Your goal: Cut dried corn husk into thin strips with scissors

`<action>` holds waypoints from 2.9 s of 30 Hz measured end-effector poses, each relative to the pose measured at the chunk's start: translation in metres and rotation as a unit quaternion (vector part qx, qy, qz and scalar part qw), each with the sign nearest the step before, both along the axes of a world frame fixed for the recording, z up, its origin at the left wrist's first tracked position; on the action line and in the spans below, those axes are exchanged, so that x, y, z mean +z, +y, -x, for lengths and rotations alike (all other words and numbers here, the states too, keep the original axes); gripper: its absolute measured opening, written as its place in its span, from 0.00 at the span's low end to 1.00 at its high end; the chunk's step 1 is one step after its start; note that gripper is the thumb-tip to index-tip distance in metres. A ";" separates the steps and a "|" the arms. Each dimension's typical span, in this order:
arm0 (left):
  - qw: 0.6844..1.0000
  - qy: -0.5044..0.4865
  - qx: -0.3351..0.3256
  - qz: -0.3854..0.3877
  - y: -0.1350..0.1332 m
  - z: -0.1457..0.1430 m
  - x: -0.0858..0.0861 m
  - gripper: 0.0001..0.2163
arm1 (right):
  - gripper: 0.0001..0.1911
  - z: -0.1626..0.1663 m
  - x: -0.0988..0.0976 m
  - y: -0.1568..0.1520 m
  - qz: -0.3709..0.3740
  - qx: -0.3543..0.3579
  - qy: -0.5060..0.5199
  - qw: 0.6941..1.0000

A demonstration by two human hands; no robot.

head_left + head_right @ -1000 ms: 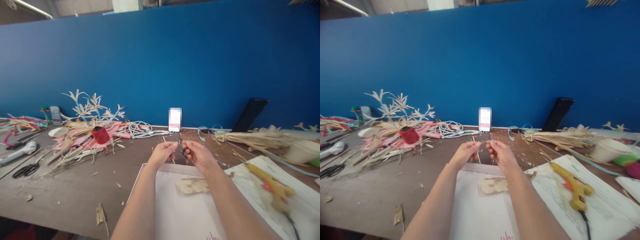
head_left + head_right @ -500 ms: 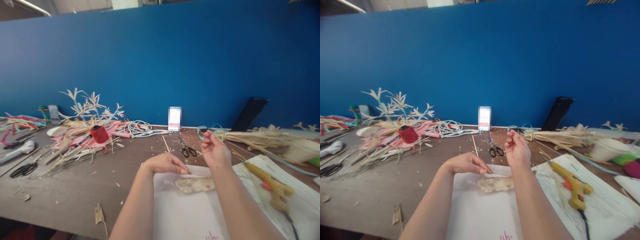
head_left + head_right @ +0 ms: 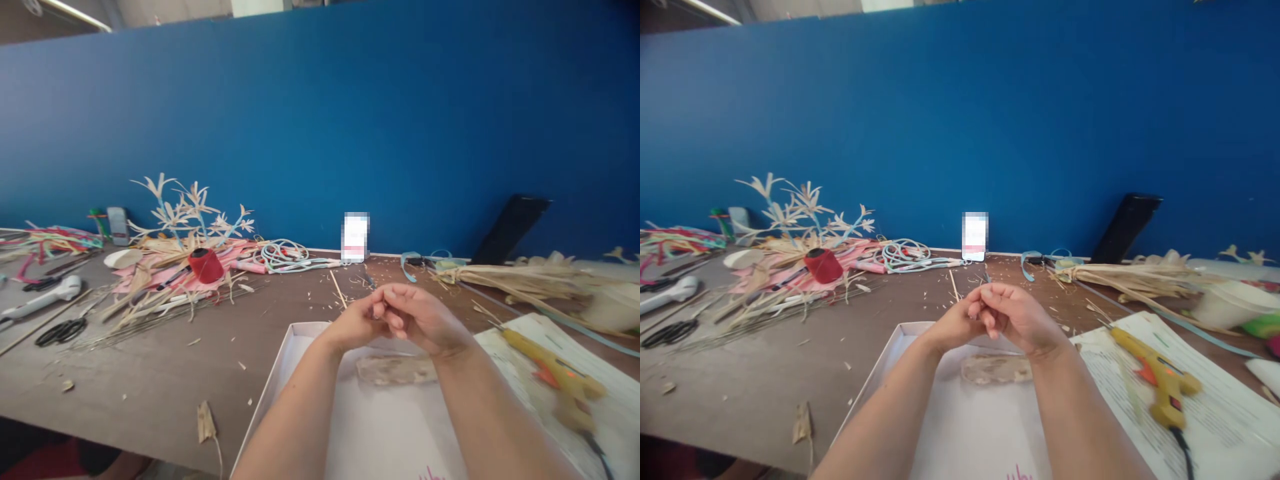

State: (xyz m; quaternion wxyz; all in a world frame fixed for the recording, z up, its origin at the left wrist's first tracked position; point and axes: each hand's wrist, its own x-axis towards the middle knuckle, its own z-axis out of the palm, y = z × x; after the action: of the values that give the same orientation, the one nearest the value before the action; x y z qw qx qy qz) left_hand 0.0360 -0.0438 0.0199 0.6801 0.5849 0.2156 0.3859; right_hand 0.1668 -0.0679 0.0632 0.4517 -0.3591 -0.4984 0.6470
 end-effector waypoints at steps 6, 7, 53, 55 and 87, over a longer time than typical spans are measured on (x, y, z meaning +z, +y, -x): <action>0.981 -0.013 0.179 0.080 0.022 0.015 0.000 0.14 | 0.08 -0.024 -0.005 0.021 -0.118 -0.279 0.113 0.946; 0.976 -0.030 0.202 0.078 0.025 0.019 0.002 0.15 | 0.09 -0.027 -0.008 0.024 -0.117 -0.316 0.100 0.936; 0.949 -0.111 0.290 0.053 0.025 0.030 0.011 0.14 | 0.09 0.000 -0.010 0.008 -0.010 -0.008 0.038 0.999; 0.962 -0.065 0.265 0.007 0.023 0.028 0.009 0.16 | 0.07 -0.004 -0.001 0.003 -0.046 -0.013 0.096 0.994; 0.875 -0.146 0.457 0.058 0.037 0.042 0.002 0.17 | 0.06 -0.013 -0.019 0.026 -0.046 -0.230 0.135 0.963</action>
State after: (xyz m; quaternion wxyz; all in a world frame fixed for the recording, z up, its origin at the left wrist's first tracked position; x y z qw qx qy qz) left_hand -0.0058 -0.0072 0.0220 0.4843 0.3176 0.3797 0.7214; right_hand 0.1795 -0.0422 0.0440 0.6675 -0.3522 -0.3654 0.5449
